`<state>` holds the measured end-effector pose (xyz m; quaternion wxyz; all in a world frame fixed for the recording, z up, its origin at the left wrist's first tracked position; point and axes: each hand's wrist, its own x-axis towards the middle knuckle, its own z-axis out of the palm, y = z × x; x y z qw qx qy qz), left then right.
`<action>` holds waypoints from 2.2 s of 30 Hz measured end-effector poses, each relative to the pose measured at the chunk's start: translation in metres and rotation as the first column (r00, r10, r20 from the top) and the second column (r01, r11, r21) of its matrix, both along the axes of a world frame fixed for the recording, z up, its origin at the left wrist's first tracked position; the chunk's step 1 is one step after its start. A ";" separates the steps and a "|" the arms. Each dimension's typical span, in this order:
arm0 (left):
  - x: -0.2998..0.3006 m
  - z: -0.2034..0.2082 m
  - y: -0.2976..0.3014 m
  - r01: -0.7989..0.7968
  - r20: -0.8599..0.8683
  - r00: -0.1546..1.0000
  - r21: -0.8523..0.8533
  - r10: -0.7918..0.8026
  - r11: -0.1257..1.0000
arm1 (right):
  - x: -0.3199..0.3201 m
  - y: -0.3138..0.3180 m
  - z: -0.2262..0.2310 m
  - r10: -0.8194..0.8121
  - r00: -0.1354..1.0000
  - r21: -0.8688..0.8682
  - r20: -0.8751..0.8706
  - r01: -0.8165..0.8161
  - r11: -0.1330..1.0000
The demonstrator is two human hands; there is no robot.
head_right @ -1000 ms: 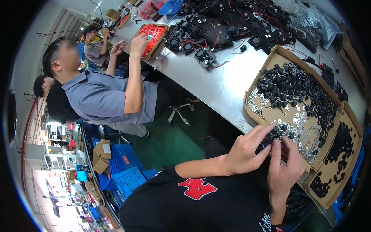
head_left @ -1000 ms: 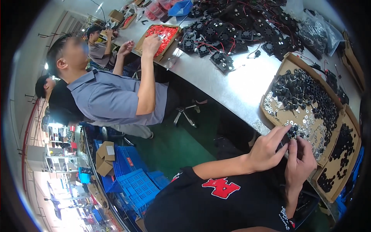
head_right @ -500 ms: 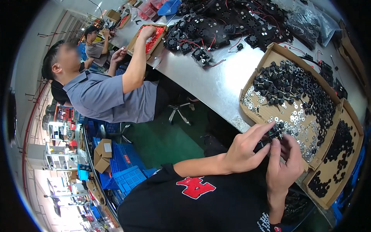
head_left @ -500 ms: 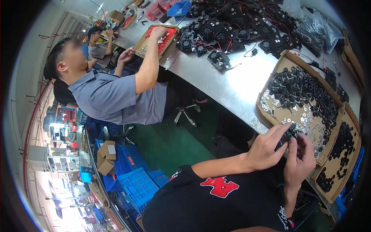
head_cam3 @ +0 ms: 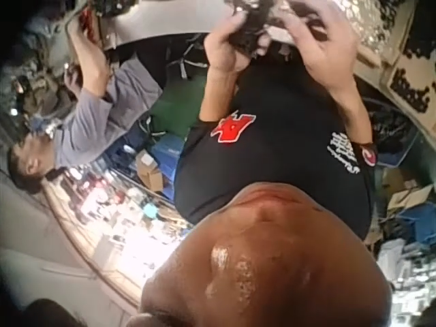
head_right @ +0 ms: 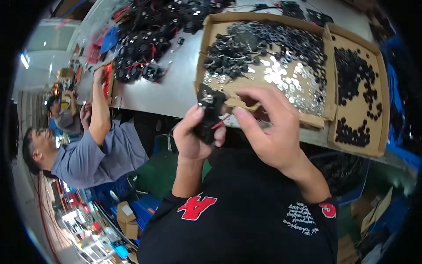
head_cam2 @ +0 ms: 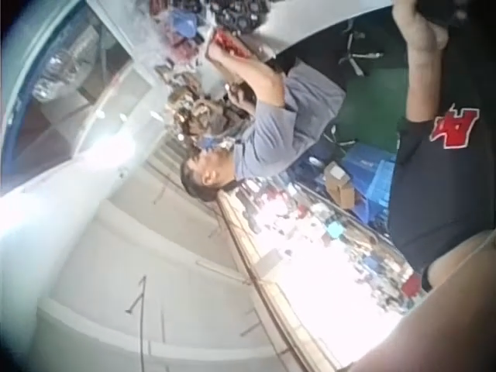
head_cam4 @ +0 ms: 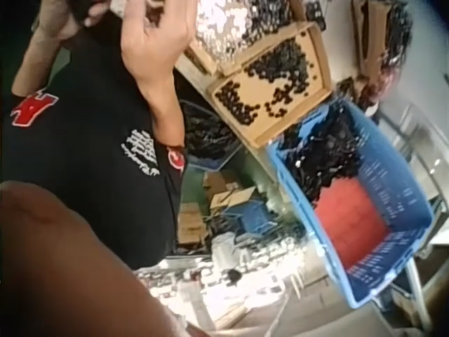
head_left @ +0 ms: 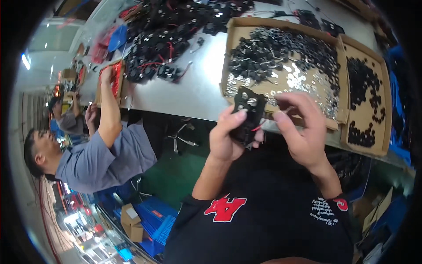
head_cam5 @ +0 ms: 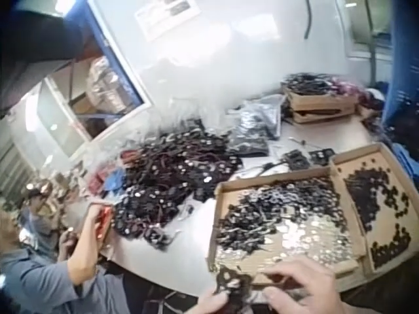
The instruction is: The recorder is manually assembling small components by inserting washers and wires into plastic housings at a workstation.
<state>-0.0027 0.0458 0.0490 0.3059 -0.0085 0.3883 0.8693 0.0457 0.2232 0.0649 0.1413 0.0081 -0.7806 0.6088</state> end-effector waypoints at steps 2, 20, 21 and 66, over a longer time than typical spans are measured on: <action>-0.001 0.000 0.001 0.053 0.086 0.994 0.097 -0.061 0.994 | -0.003 -0.002 -0.005 -0.023 0.999 -0.037 0.022 0.024 0.999; 0.010 -0.024 0.011 0.055 0.299 0.921 0.534 -0.249 0.844 | -0.005 -0.002 -0.018 0.099 0.994 -0.332 0.045 -0.078 0.940; 0.011 -0.024 0.011 0.064 0.291 0.921 0.542 -0.258 0.838 | -0.004 -0.002 -0.018 0.099 0.994 -0.332 0.046 -0.078 0.940; 0.012 -0.024 0.007 0.047 0.269 0.945 0.450 -0.185 0.892 | -0.008 -0.002 -0.022 0.156 0.985 -0.283 0.079 -0.128 0.950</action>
